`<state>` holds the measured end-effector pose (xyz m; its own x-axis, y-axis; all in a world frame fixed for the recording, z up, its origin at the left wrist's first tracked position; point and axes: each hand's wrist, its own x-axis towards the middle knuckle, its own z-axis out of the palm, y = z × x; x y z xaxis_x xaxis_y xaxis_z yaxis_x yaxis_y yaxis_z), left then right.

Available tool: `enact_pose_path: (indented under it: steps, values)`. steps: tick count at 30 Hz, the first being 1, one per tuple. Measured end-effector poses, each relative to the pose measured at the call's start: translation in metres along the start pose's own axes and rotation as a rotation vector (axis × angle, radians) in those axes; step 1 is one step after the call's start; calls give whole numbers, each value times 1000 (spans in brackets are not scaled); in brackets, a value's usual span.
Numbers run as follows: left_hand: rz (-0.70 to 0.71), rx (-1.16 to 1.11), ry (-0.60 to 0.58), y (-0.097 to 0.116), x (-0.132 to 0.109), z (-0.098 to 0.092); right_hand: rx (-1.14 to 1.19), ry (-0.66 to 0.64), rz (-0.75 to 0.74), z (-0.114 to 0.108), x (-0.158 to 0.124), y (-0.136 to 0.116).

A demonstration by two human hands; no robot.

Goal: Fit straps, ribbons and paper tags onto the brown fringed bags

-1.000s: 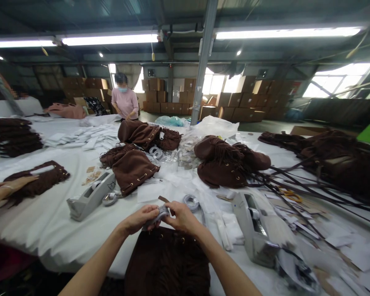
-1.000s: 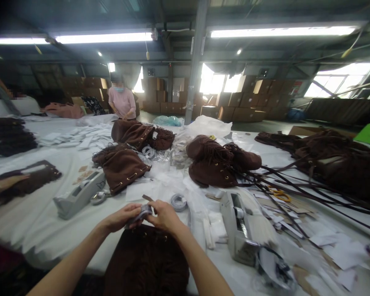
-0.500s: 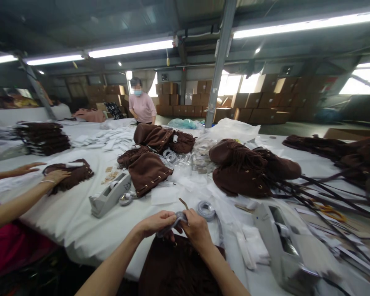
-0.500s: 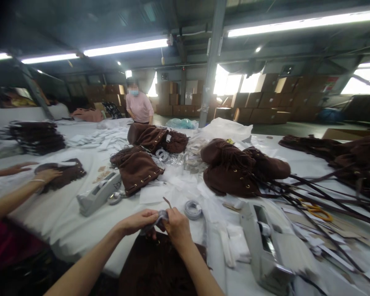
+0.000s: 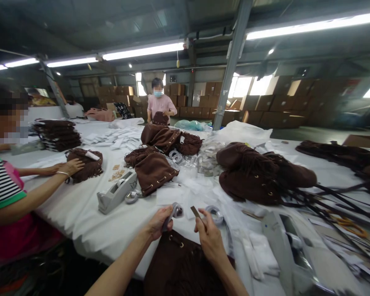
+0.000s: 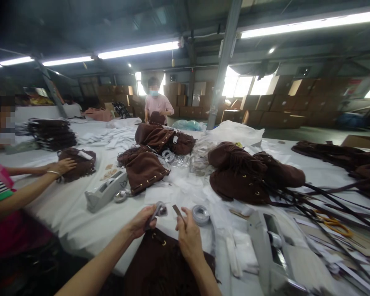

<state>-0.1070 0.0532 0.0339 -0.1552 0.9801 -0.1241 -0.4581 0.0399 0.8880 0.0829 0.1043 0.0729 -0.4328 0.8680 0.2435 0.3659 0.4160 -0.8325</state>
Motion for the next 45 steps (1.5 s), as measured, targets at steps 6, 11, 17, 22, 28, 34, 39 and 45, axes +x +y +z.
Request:
enact_pose_path:
  steps: [6, 11, 17, 22, 28, 34, 39, 45]
  values:
    - [2, -30, -28, -5, -2, -6, 332, -194, 324, 19, -12, -3]
    - [30, 8, -50, -3, -5, -2, 186, -82, 266, 32, -7, -11]
    - [95, 76, -73, -5, -1, 8, -97, 82, 37, 34, -6, -8]
    - [132, 80, -44, -8, 4, 13, -65, 81, 39, 36, -6, 4]
    - [172, 113, 5, -12, 4, 19, -91, 129, 109, 36, -8, 8]
    - [146, 148, -34, -8, -3, 16, 66, 21, -18, 39, -14, 1]
    - [100, 154, -91, -4, -9, 13, 189, 28, 53, 35, -25, 3]
    - [67, 220, -210, -2, -11, 16, 108, 166, 166, 39, -19, 7]
